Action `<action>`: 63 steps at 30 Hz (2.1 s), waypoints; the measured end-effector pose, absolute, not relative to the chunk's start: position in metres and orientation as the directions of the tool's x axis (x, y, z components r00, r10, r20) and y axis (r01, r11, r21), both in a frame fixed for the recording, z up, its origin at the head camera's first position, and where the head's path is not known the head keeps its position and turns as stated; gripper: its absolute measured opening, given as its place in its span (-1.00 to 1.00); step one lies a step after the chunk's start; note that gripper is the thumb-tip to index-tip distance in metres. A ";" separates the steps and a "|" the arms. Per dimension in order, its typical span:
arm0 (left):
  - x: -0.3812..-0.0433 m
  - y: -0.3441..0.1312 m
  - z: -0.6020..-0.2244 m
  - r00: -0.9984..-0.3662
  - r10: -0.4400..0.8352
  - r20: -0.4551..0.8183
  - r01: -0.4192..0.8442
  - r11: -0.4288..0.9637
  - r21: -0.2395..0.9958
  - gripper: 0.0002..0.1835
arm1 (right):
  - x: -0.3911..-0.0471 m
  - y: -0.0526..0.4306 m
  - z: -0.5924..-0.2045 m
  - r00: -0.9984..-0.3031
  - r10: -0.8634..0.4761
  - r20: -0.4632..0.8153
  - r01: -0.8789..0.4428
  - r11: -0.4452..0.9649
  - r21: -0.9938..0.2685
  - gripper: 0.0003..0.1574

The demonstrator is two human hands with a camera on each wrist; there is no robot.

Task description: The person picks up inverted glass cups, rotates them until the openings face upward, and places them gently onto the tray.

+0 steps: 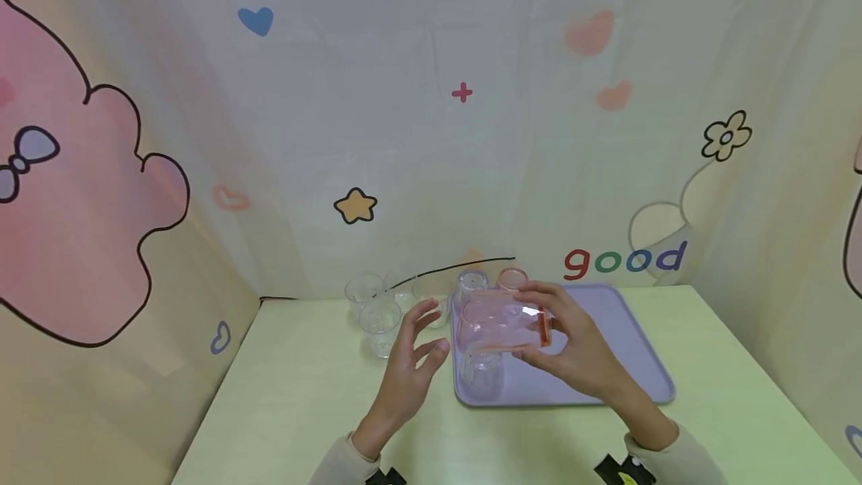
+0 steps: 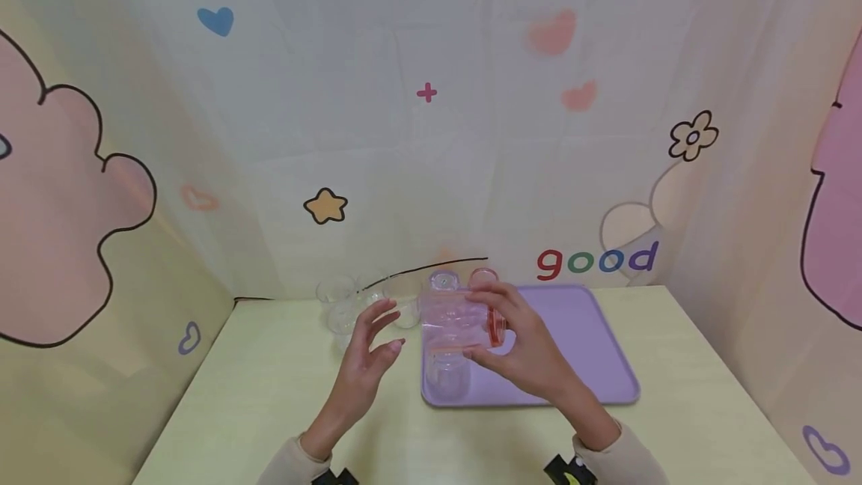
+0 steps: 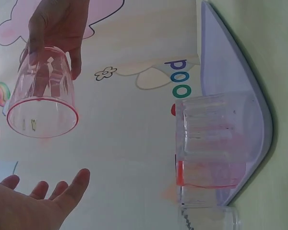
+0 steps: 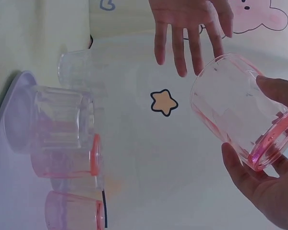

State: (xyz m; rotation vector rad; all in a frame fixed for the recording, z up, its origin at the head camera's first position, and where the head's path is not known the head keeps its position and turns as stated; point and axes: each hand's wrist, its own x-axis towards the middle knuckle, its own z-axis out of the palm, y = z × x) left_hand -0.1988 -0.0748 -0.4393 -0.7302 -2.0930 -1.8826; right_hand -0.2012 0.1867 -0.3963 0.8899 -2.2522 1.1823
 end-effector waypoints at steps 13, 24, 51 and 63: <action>-0.210 -0.082 -0.463 -0.937 0.165 0.308 0.334 0.171 0.927 -0.45 | -0.219 0.212 -0.401 -0.775 -0.303 0.554 -0.607 0.602 -0.519 -0.11; -0.228 -0.084 -0.491 -0.976 0.153 0.153 0.183 0.214 0.960 -0.42 | -0.240 0.224 -0.411 -0.818 -0.303 0.489 -0.546 0.674 -0.497 -0.18; -0.260 -0.059 -0.544 -0.982 0.139 -0.126 -0.091 0.238 0.967 -0.25 | -0.284 0.237 -0.440 -0.888 -0.317 0.333 -0.440 0.794 -0.420 -0.21; -0.276 -0.048 -0.548 -0.985 0.126 -0.119 -0.082 0.262 0.962 -0.23 | -0.297 0.228 -0.453 -0.897 -0.329 0.296 -0.428 0.815 -0.391 -0.22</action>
